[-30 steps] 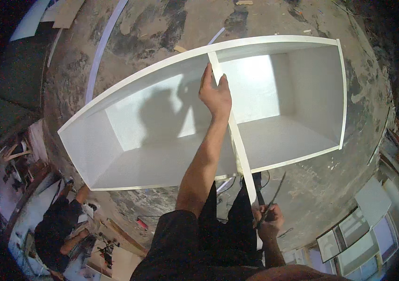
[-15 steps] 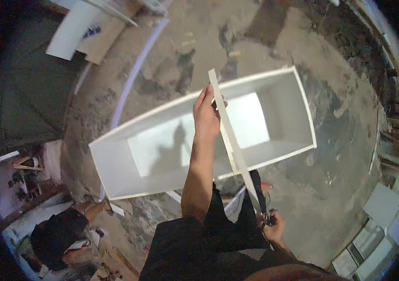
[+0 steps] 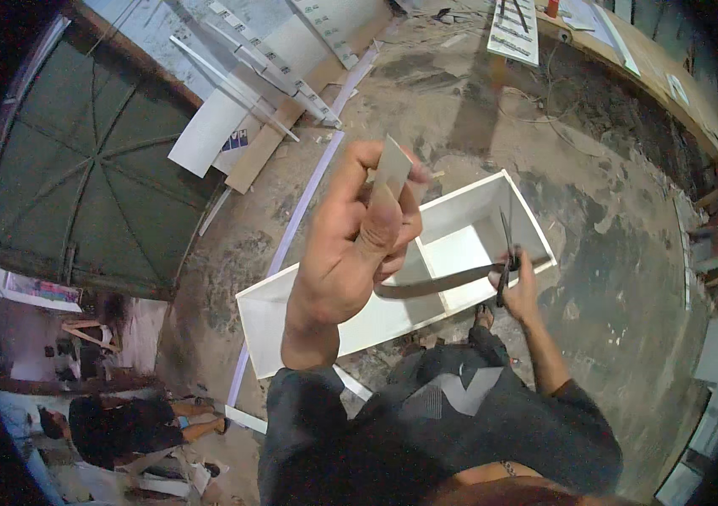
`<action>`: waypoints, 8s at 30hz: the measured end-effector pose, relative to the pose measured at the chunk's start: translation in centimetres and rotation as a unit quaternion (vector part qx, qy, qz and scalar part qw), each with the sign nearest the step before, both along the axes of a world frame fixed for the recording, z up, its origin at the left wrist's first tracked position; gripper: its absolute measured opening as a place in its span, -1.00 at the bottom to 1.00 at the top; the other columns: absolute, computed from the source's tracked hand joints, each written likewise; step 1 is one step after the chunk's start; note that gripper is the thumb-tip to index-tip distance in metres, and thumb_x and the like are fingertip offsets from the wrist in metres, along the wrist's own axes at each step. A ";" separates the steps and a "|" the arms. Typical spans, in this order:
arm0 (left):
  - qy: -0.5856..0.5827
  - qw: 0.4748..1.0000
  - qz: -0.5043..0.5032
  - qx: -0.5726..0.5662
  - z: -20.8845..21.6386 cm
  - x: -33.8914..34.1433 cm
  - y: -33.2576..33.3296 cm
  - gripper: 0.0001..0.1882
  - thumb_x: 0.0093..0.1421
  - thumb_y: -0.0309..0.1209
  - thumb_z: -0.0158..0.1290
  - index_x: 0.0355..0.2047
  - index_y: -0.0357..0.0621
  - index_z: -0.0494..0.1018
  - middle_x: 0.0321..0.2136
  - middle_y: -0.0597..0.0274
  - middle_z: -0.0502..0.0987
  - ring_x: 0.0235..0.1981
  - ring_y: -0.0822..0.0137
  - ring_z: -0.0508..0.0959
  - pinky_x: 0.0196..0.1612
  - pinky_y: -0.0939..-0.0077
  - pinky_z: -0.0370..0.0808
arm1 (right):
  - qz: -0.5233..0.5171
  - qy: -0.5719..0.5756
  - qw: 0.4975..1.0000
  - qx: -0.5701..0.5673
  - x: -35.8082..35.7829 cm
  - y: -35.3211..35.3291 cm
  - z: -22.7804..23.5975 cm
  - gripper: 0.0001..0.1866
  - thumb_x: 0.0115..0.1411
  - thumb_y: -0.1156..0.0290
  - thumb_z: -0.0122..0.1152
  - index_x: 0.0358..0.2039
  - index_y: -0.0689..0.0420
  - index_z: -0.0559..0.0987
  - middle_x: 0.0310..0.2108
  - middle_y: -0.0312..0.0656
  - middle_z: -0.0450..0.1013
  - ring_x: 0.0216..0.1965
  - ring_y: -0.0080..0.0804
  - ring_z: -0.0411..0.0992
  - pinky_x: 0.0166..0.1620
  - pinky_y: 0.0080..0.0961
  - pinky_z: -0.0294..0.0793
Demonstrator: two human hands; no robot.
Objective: The person trims excess white edging strips from a cabinet using scissors and then presses the edges down by hand.
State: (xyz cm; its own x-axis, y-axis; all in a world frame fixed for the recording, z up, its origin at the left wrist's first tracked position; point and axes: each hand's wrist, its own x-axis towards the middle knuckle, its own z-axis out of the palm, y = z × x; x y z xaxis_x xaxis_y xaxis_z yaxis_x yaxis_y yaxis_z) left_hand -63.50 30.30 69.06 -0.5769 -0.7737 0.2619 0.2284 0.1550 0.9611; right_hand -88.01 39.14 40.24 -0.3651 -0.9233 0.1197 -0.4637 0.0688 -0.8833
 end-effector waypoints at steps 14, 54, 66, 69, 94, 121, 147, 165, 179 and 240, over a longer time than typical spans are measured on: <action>-0.226 0.937 0.137 -0.227 -0.1 0.8 3.6 -0.81 0.23 -0.37 0.08 -0.25 -0.25 0.51 -0.57 0.11 0.53 -0.62 0.50 0.47 -0.55 0.61 0.36 | 0.162 -0.075 0.982 -0.067 1.3 -0.6 16.3 -0.49 -0.15 0.12 0.48 -0.36 0.21 0.45 -0.46 -0.22 0.40 -0.40 -0.43 0.36 -0.28 -0.48 0.35; -0.235 0.864 0.278 -0.347 -3.0 4.5 7.0 -0.79 0.00 -0.41 0.21 -0.31 -0.05 0.53 -0.63 0.17 0.50 -0.64 0.15 0.52 -0.56 0.34 0.39 | 0.386 0.165 0.892 -0.168 2.6 -1.7 18.7 -0.05 -0.26 0.06 0.51 0.09 0.30 0.32 -0.27 -0.11 0.35 -0.26 -0.25 0.33 -0.12 -0.30 0.32; -0.198 0.879 0.274 -0.338 -3.6 4.7 6.8 -0.80 0.06 -0.34 0.18 -0.29 -0.06 0.52 -0.61 0.13 0.50 -0.57 0.08 0.54 -0.51 0.27 0.40 | 0.369 0.100 0.906 -0.179 3.9 -1.9 17.9 -0.34 -0.19 0.14 0.48 -0.15 0.28 0.45 -0.42 -0.18 0.37 -0.45 -0.40 0.34 -0.38 -0.47 0.34; -0.213 0.879 0.273 -0.326 -3.5 4.6 6.9 -0.80 0.08 -0.31 0.16 -0.28 -0.04 0.52 -0.60 0.14 0.52 -0.54 0.06 0.54 -0.49 0.24 0.42 | 0.381 0.123 0.897 -0.188 3.8 -2.1 18.2 -0.35 -0.17 0.15 0.47 -0.14 0.28 0.43 -0.43 -0.14 0.38 -0.45 -0.35 0.34 -0.39 -0.45 0.34; -0.175 0.967 0.131 -0.133 -7.1 -1.3 5.7 -0.84 0.05 -0.63 0.10 -0.31 -0.32 0.52 -0.62 0.20 0.47 -0.68 0.54 0.29 -0.60 0.63 0.21 | 0.227 0.099 0.967 -0.064 0.8 4.9 18.7 -0.46 -0.28 0.25 0.37 -0.25 0.25 0.48 -0.48 -0.06 0.41 -0.42 -0.07 0.31 -0.34 -0.27 0.32; -0.225 0.956 -0.010 -0.189 -7.4 -9.3 7.2 -0.82 0.18 -0.48 0.10 -0.27 -0.39 0.47 -0.60 0.32 0.43 -0.56 0.55 0.36 -0.50 0.67 0.27 | 0.034 0.084 0.993 -0.078 -2.8 12.7 16.4 -0.42 -0.32 0.13 0.55 -0.43 0.25 0.46 -0.58 -0.17 0.28 -0.50 -0.24 0.20 -0.47 -0.34 0.17; -0.210 0.902 -0.325 -0.192 -10.1 -28.4 11.8 -0.77 0.26 -0.34 0.06 -0.26 -0.31 0.53 -0.64 0.33 0.46 -0.58 0.59 0.38 -0.51 0.69 0.28 | -0.430 -0.235 0.872 0.018 -7.6 25.0 9.8 -0.68 -0.09 0.32 0.44 -0.50 0.23 0.47 -0.61 -0.33 0.32 -0.50 -0.62 0.27 -0.49 -0.55 0.23; -0.145 0.935 -0.258 -0.194 -9.5 -25.1 4.5 -0.77 0.29 -0.39 0.02 -0.22 -0.38 0.45 -0.59 0.36 0.41 -0.56 0.60 0.31 -0.50 0.74 0.22 | -0.185 0.094 0.978 -0.012 -9.7 16.8 15.2 -0.49 -0.35 0.23 0.38 -0.38 0.19 0.39 -0.55 -0.10 0.31 -0.48 -0.10 0.24 -0.31 -0.31 0.17; -0.140 0.931 -0.245 -0.232 -8.9 -24.3 4.7 -0.78 0.27 -0.41 0.03 -0.23 -0.39 0.44 -0.59 0.36 0.40 -0.55 0.59 0.31 -0.50 0.73 0.22 | -0.149 0.119 0.982 -0.007 -9.9 17.2 16.0 -0.50 -0.31 0.19 0.36 -0.39 0.19 0.37 -0.55 -0.14 0.33 -0.49 -0.12 0.29 -0.28 -0.34 0.17; -0.122 0.905 -0.305 -0.269 -9.1 -28.1 10.6 -0.89 0.16 -0.55 0.11 -0.29 -0.29 0.53 -0.69 0.30 0.39 -0.69 0.63 0.26 -0.64 0.70 0.13 | -0.334 0.128 0.933 -0.035 -8.0 23.3 13.0 -0.50 -0.30 0.17 0.59 -0.66 0.18 0.40 -0.68 -0.22 0.24 -0.63 -0.32 0.19 -0.55 -0.42 0.15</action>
